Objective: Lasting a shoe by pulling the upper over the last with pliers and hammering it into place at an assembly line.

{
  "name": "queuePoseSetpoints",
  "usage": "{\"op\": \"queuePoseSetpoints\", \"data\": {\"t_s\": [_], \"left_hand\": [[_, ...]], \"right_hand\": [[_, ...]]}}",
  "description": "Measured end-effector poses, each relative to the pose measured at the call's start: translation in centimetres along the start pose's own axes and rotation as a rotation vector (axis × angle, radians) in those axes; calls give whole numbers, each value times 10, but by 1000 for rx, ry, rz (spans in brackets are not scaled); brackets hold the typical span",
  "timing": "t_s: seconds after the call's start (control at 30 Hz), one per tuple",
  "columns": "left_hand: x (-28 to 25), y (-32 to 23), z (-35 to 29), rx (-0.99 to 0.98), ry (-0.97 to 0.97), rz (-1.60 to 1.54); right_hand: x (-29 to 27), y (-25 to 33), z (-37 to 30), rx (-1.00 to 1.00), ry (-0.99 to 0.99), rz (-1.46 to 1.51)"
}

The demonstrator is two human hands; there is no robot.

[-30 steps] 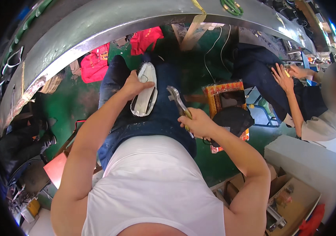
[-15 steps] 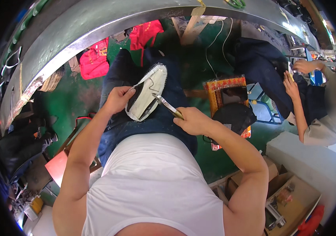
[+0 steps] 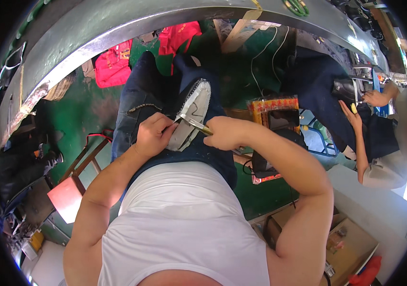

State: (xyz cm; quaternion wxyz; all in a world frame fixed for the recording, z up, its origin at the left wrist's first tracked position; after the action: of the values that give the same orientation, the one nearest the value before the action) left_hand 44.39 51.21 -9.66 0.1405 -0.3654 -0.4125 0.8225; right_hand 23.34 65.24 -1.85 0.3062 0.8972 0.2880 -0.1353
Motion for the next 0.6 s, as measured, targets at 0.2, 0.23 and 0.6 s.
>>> {"op": "queuePoseSetpoints", "data": {"t_s": [0.2, 0.23, 0.6], "left_hand": [[19, 36, 5, -344, 64, -122], [26, 43, 5, -410, 148, -163], [27, 71, 10, -461, 485, -406]], "right_hand": [[-24, 7, 10, 67, 109, -89], [-27, 6, 11, -7, 68, -270], [-11, -72, 70, -610, -383, -368]]}}
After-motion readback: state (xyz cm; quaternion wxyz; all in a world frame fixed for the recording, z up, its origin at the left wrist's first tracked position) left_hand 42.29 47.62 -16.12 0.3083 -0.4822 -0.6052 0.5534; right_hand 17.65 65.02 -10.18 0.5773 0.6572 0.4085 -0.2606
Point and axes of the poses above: each hand's wrist, its own z-axis towards the middle knuckle, its own x-axis out of the palm, y = z × x, the point moved 1 cm from there along z, towards the middle knuckle, and after that the axes turned 10 degrees about -y, right-handed, at the moved point
